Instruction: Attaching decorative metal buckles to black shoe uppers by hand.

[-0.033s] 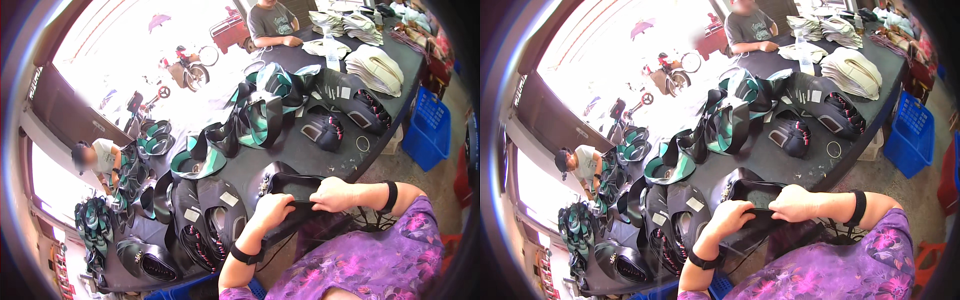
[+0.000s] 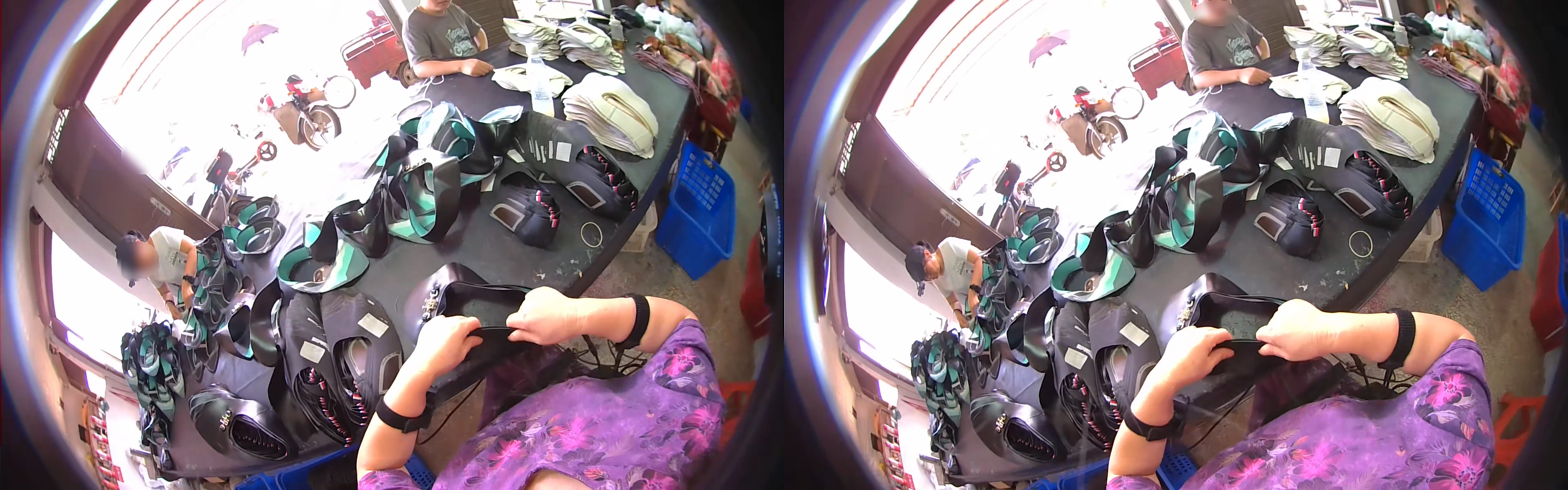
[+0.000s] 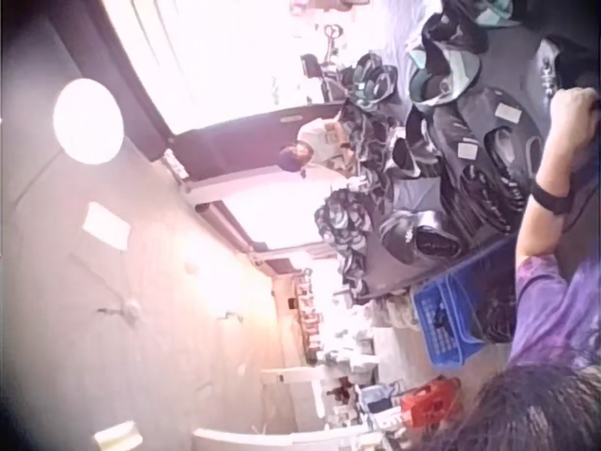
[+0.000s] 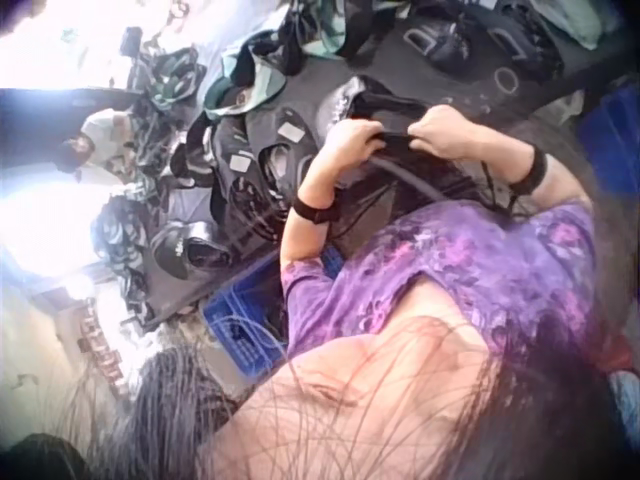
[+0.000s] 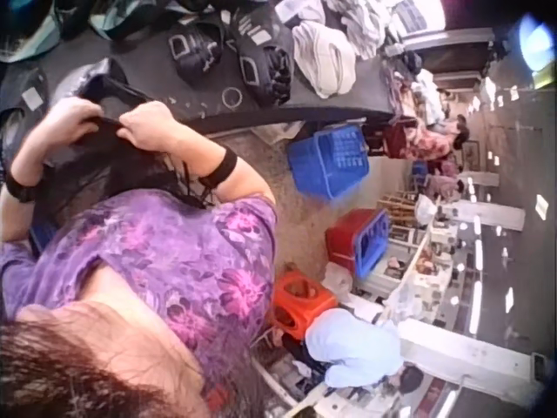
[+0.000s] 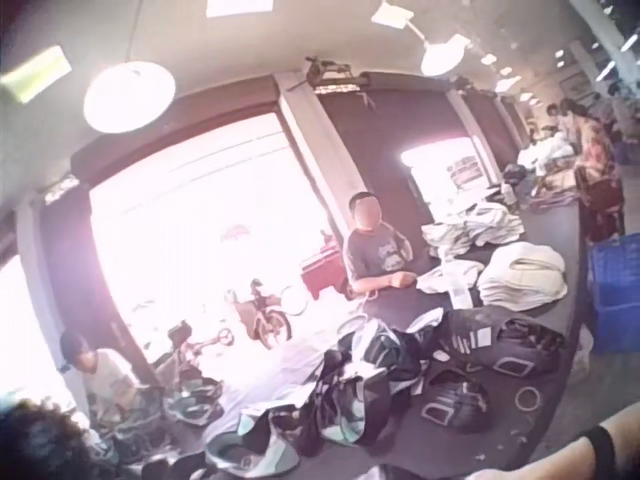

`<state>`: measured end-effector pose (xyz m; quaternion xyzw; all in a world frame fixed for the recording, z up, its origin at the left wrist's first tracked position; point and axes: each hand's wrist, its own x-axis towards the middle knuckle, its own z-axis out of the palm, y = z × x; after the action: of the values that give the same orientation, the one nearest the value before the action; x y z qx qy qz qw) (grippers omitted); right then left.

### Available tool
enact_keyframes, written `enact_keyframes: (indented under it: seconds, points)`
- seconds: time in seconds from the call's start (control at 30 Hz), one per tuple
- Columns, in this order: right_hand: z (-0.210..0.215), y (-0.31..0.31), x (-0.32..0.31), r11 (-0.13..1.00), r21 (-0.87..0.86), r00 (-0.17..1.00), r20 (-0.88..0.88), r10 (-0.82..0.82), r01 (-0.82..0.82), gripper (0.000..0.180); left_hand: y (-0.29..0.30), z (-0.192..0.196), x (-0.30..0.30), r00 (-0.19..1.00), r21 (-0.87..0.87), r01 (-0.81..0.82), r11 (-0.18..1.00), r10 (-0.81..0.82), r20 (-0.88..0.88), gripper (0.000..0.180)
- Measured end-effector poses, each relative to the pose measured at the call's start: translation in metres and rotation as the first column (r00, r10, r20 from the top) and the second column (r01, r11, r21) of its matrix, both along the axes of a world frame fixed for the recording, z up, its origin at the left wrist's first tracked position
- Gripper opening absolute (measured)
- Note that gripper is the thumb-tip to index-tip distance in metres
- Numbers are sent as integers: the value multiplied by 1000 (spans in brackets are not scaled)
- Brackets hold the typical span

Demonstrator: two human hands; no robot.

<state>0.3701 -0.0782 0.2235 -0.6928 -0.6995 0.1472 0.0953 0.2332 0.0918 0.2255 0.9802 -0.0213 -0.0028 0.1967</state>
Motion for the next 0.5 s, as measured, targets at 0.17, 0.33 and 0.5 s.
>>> enact_keyframes:
  seconds: [0.17,0.33,0.5]
  points:
    - [-1,17,-4,997,41,997,23,71,-72,27,-7,9,3,991,29,120,992,-122,48,18]
    - [-14,32,0,992,110,935,-353,-19,61,25,-14,10,-3,935,167,-86,982,22,355,31]
    - [-10,19,-12,929,217,822,-553,-136,299,24,-19,5,-18,573,-280,-436,855,504,647,62]
